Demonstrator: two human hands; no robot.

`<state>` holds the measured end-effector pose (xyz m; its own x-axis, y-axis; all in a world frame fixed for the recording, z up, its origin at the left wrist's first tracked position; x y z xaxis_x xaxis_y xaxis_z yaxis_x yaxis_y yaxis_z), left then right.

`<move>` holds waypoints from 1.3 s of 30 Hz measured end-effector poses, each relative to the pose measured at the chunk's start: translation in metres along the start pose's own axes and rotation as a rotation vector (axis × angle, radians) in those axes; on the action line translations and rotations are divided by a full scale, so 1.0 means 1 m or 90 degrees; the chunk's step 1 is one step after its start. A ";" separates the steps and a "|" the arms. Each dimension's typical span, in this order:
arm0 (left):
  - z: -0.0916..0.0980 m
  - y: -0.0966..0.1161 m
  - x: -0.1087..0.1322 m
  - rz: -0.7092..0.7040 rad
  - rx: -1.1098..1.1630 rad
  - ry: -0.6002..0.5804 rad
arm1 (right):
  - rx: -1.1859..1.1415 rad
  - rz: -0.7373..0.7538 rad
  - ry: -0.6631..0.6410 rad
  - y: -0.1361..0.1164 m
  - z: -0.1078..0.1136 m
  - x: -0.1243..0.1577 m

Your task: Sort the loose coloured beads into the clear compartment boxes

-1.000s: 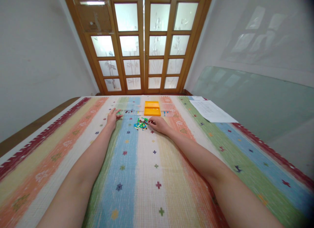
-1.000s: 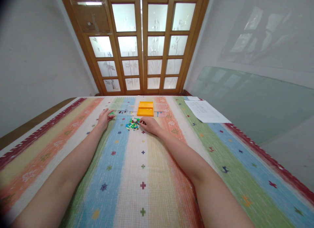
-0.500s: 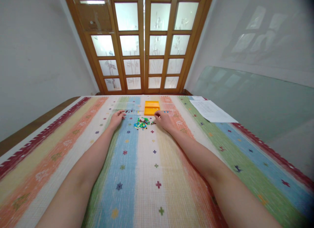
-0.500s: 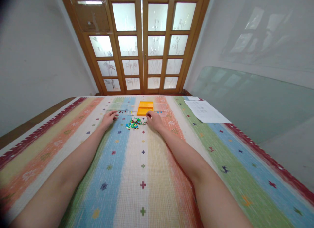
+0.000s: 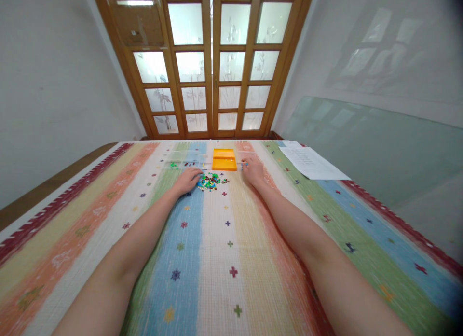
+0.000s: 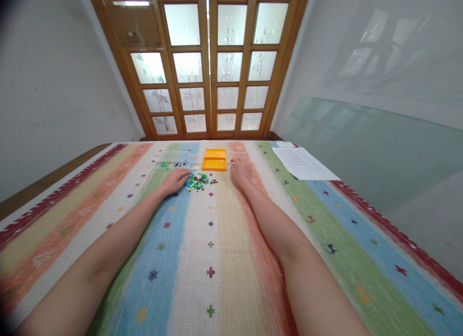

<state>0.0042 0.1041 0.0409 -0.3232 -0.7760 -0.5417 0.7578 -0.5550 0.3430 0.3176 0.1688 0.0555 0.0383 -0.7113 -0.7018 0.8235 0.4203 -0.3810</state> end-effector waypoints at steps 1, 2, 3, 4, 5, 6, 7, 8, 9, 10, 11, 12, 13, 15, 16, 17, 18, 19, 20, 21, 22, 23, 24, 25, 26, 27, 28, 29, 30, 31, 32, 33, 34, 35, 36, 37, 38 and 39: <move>-0.004 0.003 0.001 -0.018 -0.001 -0.019 | -0.007 0.009 -0.008 -0.005 -0.002 0.002; -0.008 0.005 0.002 -0.031 -0.002 -0.038 | -0.017 0.018 -0.017 -0.010 -0.005 0.004; -0.011 0.005 0.003 -0.039 -0.005 -0.055 | -0.027 0.028 -0.028 -0.016 -0.007 0.006; -0.014 0.005 0.004 -0.042 -0.008 -0.069 | -0.035 0.037 -0.038 -0.021 -0.009 0.008; -0.017 0.004 0.005 -0.042 -0.013 -0.081 | -0.041 0.046 -0.045 -0.025 -0.011 0.009; -0.019 0.003 0.006 -0.041 -0.018 -0.091 | -0.043 0.055 -0.051 -0.029 -0.012 0.011; -0.020 0.003 0.006 -0.039 -0.020 -0.098 | -0.045 0.064 -0.055 -0.033 -0.012 0.012; -0.021 0.002 0.006 -0.038 -0.021 -0.102 | -0.045 0.076 -0.058 -0.037 -0.013 0.013; -0.021 0.002 0.006 -0.037 -0.022 -0.103 | -0.044 0.087 -0.061 -0.040 -0.013 0.013; -0.021 0.003 0.006 -0.037 -0.021 -0.103 | -0.042 0.098 -0.065 -0.043 -0.013 0.014; -0.021 0.004 0.005 -0.039 -0.019 -0.101 | -0.041 0.107 -0.070 -0.046 -0.012 0.014; -0.020 0.004 0.005 -0.042 -0.016 -0.099 | -0.039 0.115 -0.074 -0.048 -0.012 0.014; -0.020 0.005 0.004 -0.045 -0.012 -0.095 | -0.037 0.122 -0.078 -0.050 -0.011 0.014; -0.020 0.006 0.004 -0.044 0.003 -0.083 | -0.032 0.139 -0.083 -0.054 -0.008 0.014; -0.019 0.005 0.004 -0.037 0.012 -0.073 | -0.031 0.150 -0.085 -0.057 -0.006 0.015; -0.018 0.002 0.004 -0.024 0.022 -0.061 | -0.031 0.165 -0.088 -0.061 -0.004 0.016; -0.017 -0.001 0.004 -0.008 0.032 -0.046 | -0.031 0.180 -0.092 -0.065 -0.003 0.017; -0.016 -0.004 0.004 0.008 0.043 -0.029 | -0.033 0.196 -0.097 -0.070 -0.002 0.018; -0.013 -0.008 0.004 0.024 0.053 -0.008 | -0.035 0.211 -0.103 -0.074 -0.002 0.020; -0.011 -0.012 0.003 0.039 0.062 0.016 | -0.037 0.226 -0.110 -0.079 -0.003 0.022; -0.007 -0.017 0.003 0.053 0.070 0.039 | -0.042 0.240 -0.119 -0.084 -0.004 0.024; -0.004 -0.021 0.002 0.067 0.075 0.063 | -0.048 0.254 -0.129 -0.088 -0.006 0.027; 0.000 -0.026 0.002 0.084 0.078 0.087 | -0.057 0.265 -0.139 -0.092 -0.008 0.029; 0.005 -0.032 0.001 0.101 0.078 0.109 | -0.068 0.273 -0.148 -0.095 -0.010 0.031; 0.009 -0.037 0.001 0.120 0.077 0.132 | -0.080 0.277 -0.155 -0.097 -0.012 0.033; 0.014 -0.043 0.001 0.142 0.074 0.157 | -0.091 0.278 -0.160 -0.098 -0.013 0.034; 0.020 -0.049 0.002 0.164 0.073 0.183 | -0.100 0.275 -0.162 -0.099 -0.014 0.034; 0.026 -0.055 0.003 0.187 0.076 0.209 | -0.107 0.270 -0.164 -0.098 -0.015 0.034; 0.031 -0.060 0.005 0.212 0.084 0.233 | -0.113 0.264 -0.166 -0.097 -0.015 0.034; 0.035 -0.066 0.007 0.239 0.095 0.252 | -0.117 0.258 -0.169 -0.096 -0.015 0.034; 0.039 -0.072 0.009 0.267 0.109 0.268 | -0.120 0.255 -0.174 -0.095 -0.015 0.034; 0.042 -0.077 0.012 0.293 0.123 0.282 | -0.123 0.253 -0.181 -0.095 -0.016 0.034; 0.045 -0.083 0.014 0.316 0.133 0.295 | -0.127 0.252 -0.189 -0.095 -0.016 0.035; 0.048 -0.087 0.017 0.337 0.139 0.311 | -0.130 0.252 -0.199 -0.095 -0.017 0.036; 0.052 -0.092 0.019 0.354 0.142 0.328 | -0.134 0.251 -0.209 -0.095 -0.017 0.036; 0.056 -0.096 0.022 0.370 0.142 0.346 | -0.139 0.249 -0.218 -0.096 -0.018 0.037; 0.059 -0.100 0.025 0.384 0.141 0.360 | -0.144 0.246 -0.225 -0.096 -0.018 0.037; 0.062 -0.103 0.027 0.399 0.138 0.371 | -0.148 0.241 -0.231 -0.096 -0.018 0.037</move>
<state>-0.1181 0.1218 0.0384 0.5010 -0.7138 -0.4894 0.5553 -0.1687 0.8144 0.2297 0.1122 0.0547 0.5323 -0.6171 -0.5795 0.5696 0.7675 -0.2941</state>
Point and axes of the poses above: each hand's wrist, its own x-axis away from the middle knuckle, its own z-axis out of the back of the hand, y = z × x, the point moved 9 cm from there along -x, towards the middle knuckle, and after that the axes turned 9 degrees about y, right-handed, at the moved point
